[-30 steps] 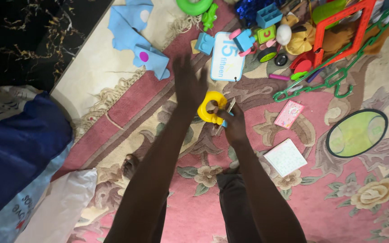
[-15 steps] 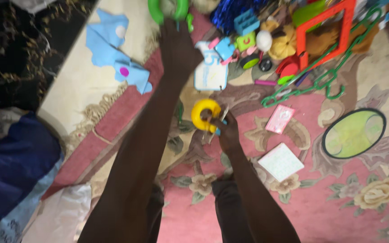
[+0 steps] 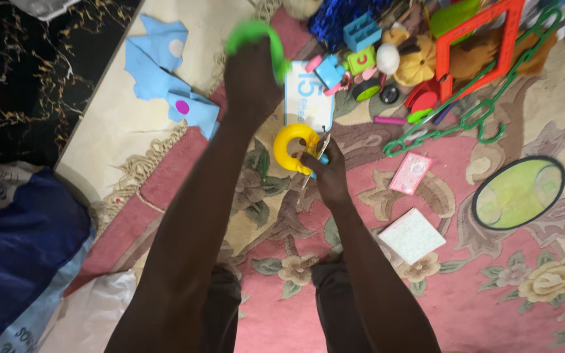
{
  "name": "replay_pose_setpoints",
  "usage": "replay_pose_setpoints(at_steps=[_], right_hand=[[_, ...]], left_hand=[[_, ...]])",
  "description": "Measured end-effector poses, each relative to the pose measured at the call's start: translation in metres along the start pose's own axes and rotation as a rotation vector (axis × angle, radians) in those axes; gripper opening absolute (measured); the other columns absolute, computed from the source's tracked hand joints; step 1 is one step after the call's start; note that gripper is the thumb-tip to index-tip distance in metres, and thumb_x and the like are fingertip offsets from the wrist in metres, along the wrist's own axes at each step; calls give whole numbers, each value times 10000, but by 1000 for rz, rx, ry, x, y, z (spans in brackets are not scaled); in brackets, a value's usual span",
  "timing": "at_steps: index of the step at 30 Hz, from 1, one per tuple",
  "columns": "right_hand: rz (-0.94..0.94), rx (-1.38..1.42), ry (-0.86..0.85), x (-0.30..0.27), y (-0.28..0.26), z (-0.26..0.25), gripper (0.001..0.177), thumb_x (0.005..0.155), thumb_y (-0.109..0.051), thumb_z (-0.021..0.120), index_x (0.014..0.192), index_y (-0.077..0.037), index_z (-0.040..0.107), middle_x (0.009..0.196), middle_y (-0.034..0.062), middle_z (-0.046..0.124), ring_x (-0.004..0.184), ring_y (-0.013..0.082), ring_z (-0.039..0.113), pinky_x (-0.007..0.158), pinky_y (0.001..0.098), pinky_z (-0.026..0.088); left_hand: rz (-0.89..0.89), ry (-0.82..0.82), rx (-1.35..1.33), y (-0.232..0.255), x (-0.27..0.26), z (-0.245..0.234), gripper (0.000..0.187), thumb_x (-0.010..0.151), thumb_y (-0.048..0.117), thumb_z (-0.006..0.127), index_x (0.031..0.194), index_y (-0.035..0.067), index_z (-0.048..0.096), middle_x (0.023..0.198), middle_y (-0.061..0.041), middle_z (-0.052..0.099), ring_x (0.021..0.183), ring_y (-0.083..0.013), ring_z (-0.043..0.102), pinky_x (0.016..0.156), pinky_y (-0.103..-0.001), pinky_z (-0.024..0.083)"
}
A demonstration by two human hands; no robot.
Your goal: The person sorts various toys and small items from a cluttered floor into a white plastic bag and a pink zippered pouch. They pick up stuffed animals, plastic toys, and miscellaneous objects, placing them into the containers. The person also handles a blue knitted hat and a blue tinsel item during the process.
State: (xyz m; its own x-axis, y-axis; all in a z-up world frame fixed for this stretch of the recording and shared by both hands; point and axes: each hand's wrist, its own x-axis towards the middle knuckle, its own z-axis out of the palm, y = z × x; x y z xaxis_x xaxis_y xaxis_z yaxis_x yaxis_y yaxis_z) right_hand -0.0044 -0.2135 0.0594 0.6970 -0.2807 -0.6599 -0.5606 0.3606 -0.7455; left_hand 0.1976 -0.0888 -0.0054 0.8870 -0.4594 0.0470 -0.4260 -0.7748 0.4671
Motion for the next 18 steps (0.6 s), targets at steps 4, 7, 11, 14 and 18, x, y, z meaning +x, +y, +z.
replay_pose_setpoints(at_steps=[4,7,11,14,18], right_hand=[[-103,-918,116,19,-27,0,689,774,-198,922,1277,-5,492,1104,222,675,1020,393,692,852,480,556],[-563,-940,11,39,-58,4,1071,783,-162,879,1577,-8,177,1409,321,520,1199,516,621,956,506,540],[-389,-1235,59,73,-80,23,1237,699,-199,918,1644,-40,136,1427,385,352,1046,514,640,853,516,563],[-84,-1369,274,106,-80,42,1113,655,-146,875,1590,-107,273,1448,329,352,1019,474,671,864,500,578],[-219,-1547,338,119,-74,42,997,659,-185,902,1507,-105,385,1430,307,351,1072,504,633,846,510,574]], left_hand=[[-54,-256,16,21,-47,-10,613,796,193,781,1314,3,512,1149,-210,623,1074,-392,599,849,-516,464],[-6,-171,82,28,-71,-13,718,739,106,731,1384,-51,456,1300,-271,576,1222,-409,553,880,-485,473],[-20,-150,148,36,-69,-5,754,774,134,729,1421,-78,403,1354,-320,541,1296,-443,505,933,-525,464],[-90,-153,170,39,-73,-4,770,772,123,741,1469,22,428,1296,-298,557,1269,-462,503,1004,-519,460],[-289,-193,-44,39,-90,-22,820,758,158,779,1483,30,417,1264,-260,585,1210,-440,562,935,-532,508]])
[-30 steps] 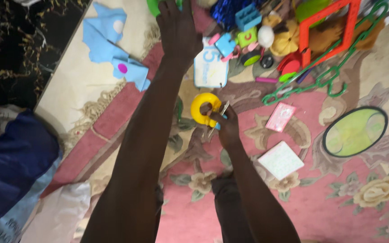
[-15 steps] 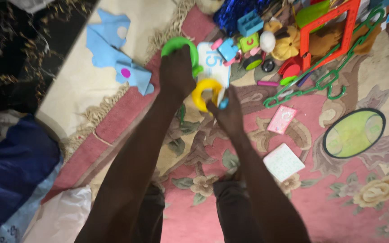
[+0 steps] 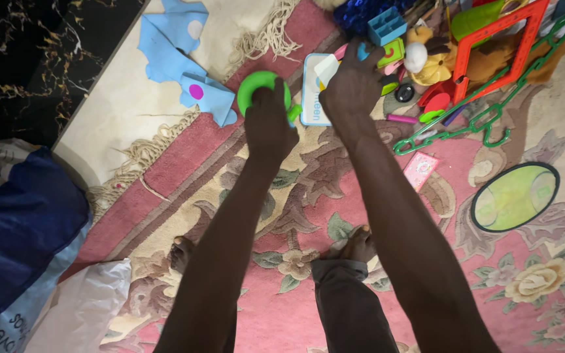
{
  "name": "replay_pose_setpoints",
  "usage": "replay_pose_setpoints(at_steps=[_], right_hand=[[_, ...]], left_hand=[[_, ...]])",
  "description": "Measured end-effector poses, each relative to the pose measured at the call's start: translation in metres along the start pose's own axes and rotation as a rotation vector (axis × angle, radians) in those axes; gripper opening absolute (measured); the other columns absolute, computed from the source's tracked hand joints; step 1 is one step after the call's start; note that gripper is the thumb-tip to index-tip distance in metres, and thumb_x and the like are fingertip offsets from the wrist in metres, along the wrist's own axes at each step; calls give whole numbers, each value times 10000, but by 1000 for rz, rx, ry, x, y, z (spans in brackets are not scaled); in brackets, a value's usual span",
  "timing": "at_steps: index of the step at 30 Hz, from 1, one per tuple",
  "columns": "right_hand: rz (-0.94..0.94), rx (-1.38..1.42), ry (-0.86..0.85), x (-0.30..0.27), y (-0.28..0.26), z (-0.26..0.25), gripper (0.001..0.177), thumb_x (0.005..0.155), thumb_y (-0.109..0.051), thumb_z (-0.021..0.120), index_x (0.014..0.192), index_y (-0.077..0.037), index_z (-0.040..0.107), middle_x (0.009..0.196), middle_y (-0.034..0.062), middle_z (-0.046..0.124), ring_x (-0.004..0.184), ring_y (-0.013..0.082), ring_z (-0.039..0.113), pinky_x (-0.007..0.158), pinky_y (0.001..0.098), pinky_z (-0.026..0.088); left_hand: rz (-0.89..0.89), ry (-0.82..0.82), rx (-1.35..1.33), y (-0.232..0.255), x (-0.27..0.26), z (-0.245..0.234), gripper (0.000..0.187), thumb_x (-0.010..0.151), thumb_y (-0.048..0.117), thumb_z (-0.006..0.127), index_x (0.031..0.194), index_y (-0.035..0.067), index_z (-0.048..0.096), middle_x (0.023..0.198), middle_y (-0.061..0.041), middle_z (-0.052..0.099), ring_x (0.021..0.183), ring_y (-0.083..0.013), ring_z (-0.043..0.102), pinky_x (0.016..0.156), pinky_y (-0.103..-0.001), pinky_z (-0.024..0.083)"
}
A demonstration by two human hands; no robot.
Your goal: The person sorts various toys and small items from a cluttered floor into a white plastic bag and a pink zippered pouch. They pick up stuffed animals, plastic toys, and miscellaneous objects, placing them into the containers. The person also handles a blue knitted hat and a blue tinsel item during the process.
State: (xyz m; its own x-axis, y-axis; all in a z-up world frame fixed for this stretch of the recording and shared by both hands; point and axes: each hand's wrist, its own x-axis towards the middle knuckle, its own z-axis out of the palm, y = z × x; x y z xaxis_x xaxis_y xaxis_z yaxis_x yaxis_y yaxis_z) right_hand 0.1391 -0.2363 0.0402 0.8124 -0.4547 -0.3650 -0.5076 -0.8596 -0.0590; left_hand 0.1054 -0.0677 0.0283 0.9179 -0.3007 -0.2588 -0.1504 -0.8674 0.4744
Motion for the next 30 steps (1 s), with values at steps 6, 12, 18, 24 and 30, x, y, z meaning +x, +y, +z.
replay_pose_setpoints(at_steps=[6,12,18,24,30], right_hand=[[-237,-103,-335,18,37,5,1042,623,-272,930,1503,-130,390,1468,350,361,1230,499,566,948,544,514],[-98,33,-375,-43,41,39,927,674,-257,866,1511,-247,466,1531,301,409,1258,492,566,975,544,545],[-327,58,-269,-161,70,107,784,736,-337,879,1404,-114,535,1352,201,584,1251,421,573,995,548,500],[-283,529,-299,-264,89,149,775,631,-192,931,1332,-119,609,1159,169,676,1107,347,652,947,463,541],[-330,962,-515,-278,95,155,776,756,-18,815,1470,-89,518,1263,81,687,1119,155,650,944,350,541]], left_hand=[[-320,-118,-646,-7,-60,-42,953,717,159,888,1532,95,398,1184,-164,707,1054,-323,709,883,-431,599],[-518,-12,-1197,-28,-137,-18,964,628,61,944,1486,78,504,1166,-105,700,1027,-207,688,847,-345,613],[-659,13,-1234,-50,-232,12,973,594,114,949,1463,44,518,1162,-119,702,1016,-192,686,848,-351,599],[-665,-37,-999,-88,-276,59,1011,558,202,996,1441,48,529,1189,-133,743,1055,-203,716,901,-343,592],[-447,-288,-825,-95,-285,74,804,635,232,993,1343,93,638,1170,-105,772,1041,-209,722,908,-350,572]])
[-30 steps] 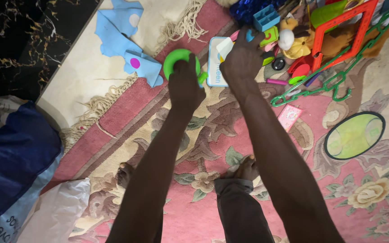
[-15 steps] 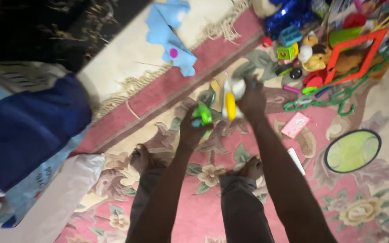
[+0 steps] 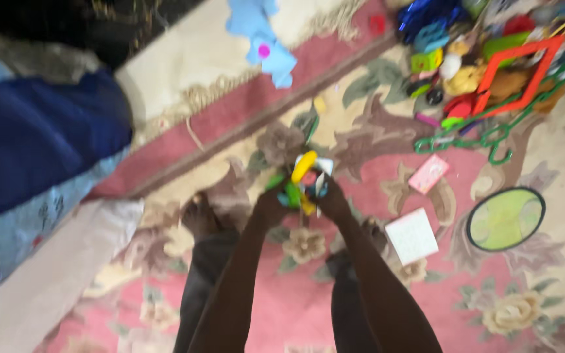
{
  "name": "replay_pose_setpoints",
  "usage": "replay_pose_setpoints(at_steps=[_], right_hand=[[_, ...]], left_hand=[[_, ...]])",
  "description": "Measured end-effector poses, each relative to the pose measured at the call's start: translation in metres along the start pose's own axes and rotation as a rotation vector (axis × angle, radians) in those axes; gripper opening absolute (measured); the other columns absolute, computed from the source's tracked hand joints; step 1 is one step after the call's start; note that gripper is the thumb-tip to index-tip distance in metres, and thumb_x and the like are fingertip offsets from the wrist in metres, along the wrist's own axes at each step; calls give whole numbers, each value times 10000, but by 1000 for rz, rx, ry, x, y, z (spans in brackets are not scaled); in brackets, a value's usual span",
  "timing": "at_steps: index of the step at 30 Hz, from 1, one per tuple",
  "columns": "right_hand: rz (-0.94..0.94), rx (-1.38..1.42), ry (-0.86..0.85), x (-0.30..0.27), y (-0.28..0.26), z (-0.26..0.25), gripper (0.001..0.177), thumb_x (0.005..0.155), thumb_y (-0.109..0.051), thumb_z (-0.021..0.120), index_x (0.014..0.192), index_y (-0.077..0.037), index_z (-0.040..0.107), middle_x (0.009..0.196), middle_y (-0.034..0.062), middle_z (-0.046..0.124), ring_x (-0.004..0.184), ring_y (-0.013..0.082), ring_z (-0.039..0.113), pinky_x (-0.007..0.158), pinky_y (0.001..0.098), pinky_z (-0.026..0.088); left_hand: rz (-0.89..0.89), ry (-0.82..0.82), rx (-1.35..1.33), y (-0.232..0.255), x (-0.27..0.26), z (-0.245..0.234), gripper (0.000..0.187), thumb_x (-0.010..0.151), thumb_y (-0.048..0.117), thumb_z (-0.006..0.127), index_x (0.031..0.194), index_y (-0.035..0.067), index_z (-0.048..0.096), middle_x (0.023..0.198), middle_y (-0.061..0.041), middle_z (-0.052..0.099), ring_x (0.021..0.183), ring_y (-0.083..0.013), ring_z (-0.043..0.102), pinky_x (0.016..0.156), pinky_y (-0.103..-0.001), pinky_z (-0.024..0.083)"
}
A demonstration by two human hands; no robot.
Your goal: The person sorts various toys and small items from a cluttered floor into a white plastic bag and a pink zippered pouch. They pick up stuffed animals, plastic toys, and miscellaneous objects, placing them into the containers. The person also handles a blue knitted hat and a blue tinsel item during the process.
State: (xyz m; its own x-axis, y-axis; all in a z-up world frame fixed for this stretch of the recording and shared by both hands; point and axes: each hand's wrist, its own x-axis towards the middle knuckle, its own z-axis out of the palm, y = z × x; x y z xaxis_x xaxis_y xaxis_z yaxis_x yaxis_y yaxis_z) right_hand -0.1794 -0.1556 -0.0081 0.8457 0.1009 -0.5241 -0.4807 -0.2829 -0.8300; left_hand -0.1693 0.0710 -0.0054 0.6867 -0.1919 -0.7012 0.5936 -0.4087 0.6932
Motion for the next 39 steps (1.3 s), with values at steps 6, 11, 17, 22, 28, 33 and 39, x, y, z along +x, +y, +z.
replay_pose_setpoints(at_steps=[6,11,17,22,28,33,39], right_hand=[[370,255,-134,9,-25,-20,841,744,76,704,1530,-114,473,1206,74,691,1025,186,677,847,366,588],[449,640,-140,-1,-48,-32,724,749,95,651,1444,-55,514,1191,101,700,1018,252,719,845,411,612],[387,736,-214,-17,-72,-48,616,830,85,716,1415,14,535,1172,168,684,958,305,715,793,450,611],[466,728,-207,-29,-155,-56,714,748,80,708,1419,-60,510,1111,140,688,913,295,728,740,442,620],[424,674,-306,-51,-260,-55,715,762,87,723,1432,-52,516,1167,120,688,987,274,720,780,433,626],[362,644,-455,-46,-357,-14,809,730,68,722,1482,-110,483,1183,118,704,978,285,735,724,454,640],[159,500,-700,-21,-482,113,838,781,84,735,1553,-82,454,1165,140,697,961,272,714,736,440,629]], left_hand=[[31,-264,-280,36,2,-18,896,569,99,942,1377,113,555,1139,-79,696,1062,-228,676,905,-405,583],[-19,-355,-381,71,5,-39,1052,588,112,937,1517,102,442,1260,-130,639,1179,-253,623,963,-415,546],[-5,-334,-50,123,-22,-56,1132,590,246,997,1526,132,371,1403,-135,572,1286,-271,563,1040,-411,481],[10,-322,-149,166,-58,-78,1081,563,243,938,1512,137,432,1378,-160,616,1287,-300,587,1037,-425,496],[91,-198,-343,203,-127,-100,1019,614,174,943,1502,119,448,1316,-146,643,1213,-270,619,988,-404,521],[128,-95,-571,229,-190,-169,1032,674,89,902,1558,128,372,1251,-111,661,1138,-228,655,930,-399,574],[204,152,-709,227,-286,-306,1048,698,1,893,1575,149,338,1275,-133,666,1142,-225,661,952,-383,578]])
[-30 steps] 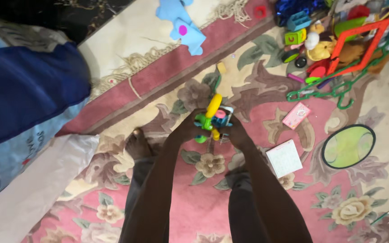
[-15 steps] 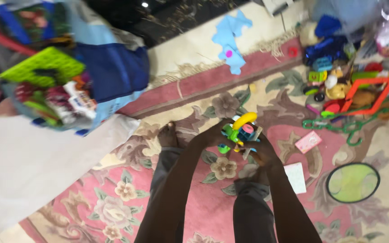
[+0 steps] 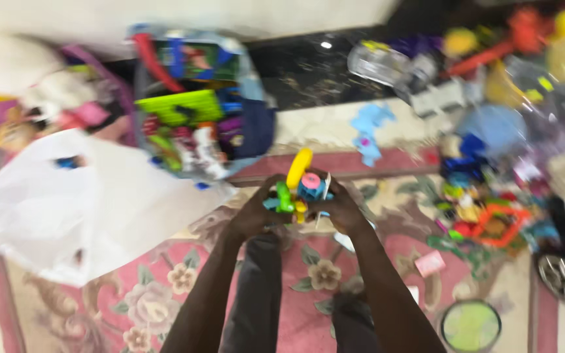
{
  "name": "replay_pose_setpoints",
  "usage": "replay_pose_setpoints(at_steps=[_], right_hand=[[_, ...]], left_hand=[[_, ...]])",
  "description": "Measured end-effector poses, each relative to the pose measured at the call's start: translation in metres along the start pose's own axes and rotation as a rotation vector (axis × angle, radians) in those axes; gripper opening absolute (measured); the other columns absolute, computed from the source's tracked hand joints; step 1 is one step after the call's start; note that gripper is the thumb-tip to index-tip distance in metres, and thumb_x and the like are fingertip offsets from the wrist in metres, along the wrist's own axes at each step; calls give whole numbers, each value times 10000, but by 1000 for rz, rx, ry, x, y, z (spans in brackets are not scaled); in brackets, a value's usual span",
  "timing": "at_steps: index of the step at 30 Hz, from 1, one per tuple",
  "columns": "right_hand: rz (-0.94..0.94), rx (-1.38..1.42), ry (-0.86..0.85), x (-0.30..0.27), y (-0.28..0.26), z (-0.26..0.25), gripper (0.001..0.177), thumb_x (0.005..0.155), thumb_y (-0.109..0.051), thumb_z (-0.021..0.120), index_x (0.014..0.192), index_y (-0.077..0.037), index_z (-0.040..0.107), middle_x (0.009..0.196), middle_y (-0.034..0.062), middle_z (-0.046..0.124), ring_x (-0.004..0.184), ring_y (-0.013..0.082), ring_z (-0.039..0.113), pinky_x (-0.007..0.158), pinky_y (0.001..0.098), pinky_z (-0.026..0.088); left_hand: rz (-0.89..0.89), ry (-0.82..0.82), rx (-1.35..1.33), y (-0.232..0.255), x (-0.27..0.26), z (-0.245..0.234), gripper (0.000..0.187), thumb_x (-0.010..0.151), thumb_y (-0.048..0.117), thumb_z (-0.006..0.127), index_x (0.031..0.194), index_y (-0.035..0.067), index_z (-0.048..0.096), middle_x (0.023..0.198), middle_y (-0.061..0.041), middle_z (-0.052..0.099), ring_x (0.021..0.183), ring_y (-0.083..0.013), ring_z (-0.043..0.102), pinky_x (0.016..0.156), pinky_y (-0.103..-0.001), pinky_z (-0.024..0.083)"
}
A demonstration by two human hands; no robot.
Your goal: The person sorts various toys and small items from a cluttered floor into a white plastic bag and a pink zippered pouch. They pick up stuffed animals, plastic toys, and miscellaneous objects, placing them into the containers. The person also handles a blue knitted hat and a blue tinsel item during the process.
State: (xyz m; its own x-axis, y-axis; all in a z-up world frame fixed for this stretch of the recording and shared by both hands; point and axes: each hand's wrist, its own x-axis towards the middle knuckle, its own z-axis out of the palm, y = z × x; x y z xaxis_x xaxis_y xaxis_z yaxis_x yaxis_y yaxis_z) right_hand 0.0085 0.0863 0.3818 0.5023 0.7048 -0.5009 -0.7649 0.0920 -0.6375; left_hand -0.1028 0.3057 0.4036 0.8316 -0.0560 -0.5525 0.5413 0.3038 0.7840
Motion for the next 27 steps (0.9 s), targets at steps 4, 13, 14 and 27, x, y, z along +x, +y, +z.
replay_pose_setpoints(at_steps=[4,13,14,27], right_hand=[[-37,-205,-49,87,-26,85,821,765,92,732,1530,-63,480,1225,93,695,1033,194,714,831,355,624],[-14,-418,-52,232,-17,170,850,742,67,722,1537,-76,458,1138,89,699,918,175,708,747,336,611],[-12,-462,-4,242,-14,173,842,757,45,717,1545,-84,450,1137,90,697,936,178,704,757,341,604],[-352,-1088,589,295,70,141,870,962,-415,701,1595,1,273,1422,385,407,1280,511,461,1088,529,384]], left_hand=[[72,169,22,64,-20,-81,1037,695,-23,863,1568,164,337,1330,-59,621,1186,-192,630,969,-371,569],[188,342,-249,78,0,-200,874,719,76,894,1474,63,453,1274,-104,659,1197,-235,633,1018,-368,531],[172,339,-370,74,11,-207,868,705,103,891,1454,65,454,1254,-107,665,1173,-243,642,1003,-374,539],[230,1145,342,62,61,-197,1057,606,231,946,1459,-22,375,1351,-242,542,1248,-397,542,1018,-444,470]])
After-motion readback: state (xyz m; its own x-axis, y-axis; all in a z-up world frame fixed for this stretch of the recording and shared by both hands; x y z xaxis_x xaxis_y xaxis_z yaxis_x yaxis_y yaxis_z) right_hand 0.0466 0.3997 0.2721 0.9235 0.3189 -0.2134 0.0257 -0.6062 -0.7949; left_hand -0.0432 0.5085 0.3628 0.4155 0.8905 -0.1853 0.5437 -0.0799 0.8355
